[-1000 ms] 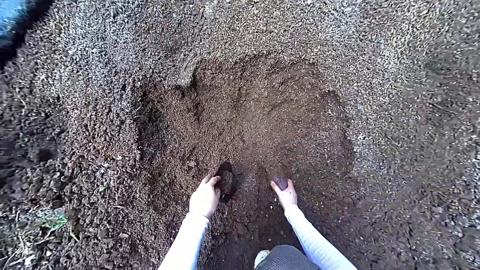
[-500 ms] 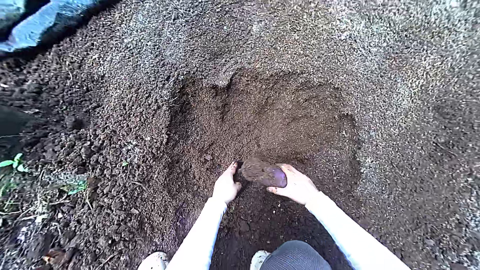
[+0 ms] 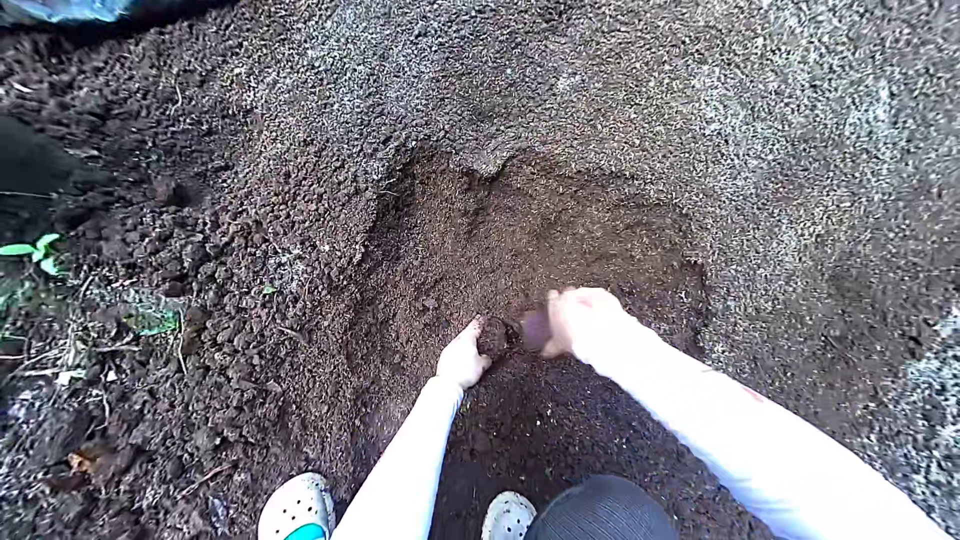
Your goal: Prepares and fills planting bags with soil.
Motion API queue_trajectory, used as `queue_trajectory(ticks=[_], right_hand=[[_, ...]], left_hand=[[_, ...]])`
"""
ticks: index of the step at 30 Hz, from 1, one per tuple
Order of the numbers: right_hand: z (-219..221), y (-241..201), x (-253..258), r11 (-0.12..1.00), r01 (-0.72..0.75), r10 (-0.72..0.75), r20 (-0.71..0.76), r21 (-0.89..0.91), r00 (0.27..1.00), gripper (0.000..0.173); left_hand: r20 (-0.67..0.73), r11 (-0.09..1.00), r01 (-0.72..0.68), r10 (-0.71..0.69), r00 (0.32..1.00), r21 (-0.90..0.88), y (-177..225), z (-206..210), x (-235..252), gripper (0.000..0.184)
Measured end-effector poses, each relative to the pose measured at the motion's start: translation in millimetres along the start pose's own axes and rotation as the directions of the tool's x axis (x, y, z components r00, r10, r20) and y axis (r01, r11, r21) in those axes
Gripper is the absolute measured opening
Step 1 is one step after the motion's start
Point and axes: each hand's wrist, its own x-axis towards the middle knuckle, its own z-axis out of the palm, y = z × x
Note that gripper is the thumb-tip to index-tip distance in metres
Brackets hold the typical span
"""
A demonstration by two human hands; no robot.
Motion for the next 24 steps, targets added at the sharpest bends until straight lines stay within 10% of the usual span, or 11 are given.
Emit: queue_trajectory(ticks=[6, 10, 24], right_hand=[[63, 16, 71, 0.948, -0.027, 0.029, -0.002, 0.318, 1.000, 0.099], [119, -39, 96, 0.754, -0.075, 0.059, 0.047, 0.653, 0.997, 0.061], [100, -90, -28, 0.518, 0.351, -0.074, -0.369, 0.780, 0.927, 0.045]], left_hand=[[0.072, 0.996, -0.025, 0.019, 0.997, 0.084, -8, 4, 3, 0.078], [0.045, 0.994, 0.018, -0.023, 0.999, 0.109, 1, -1, -9, 0.079], [-0.113, 0.984, -0.131, 0.144, 0.983, 0.117, -8, -96, -147, 0.066]])
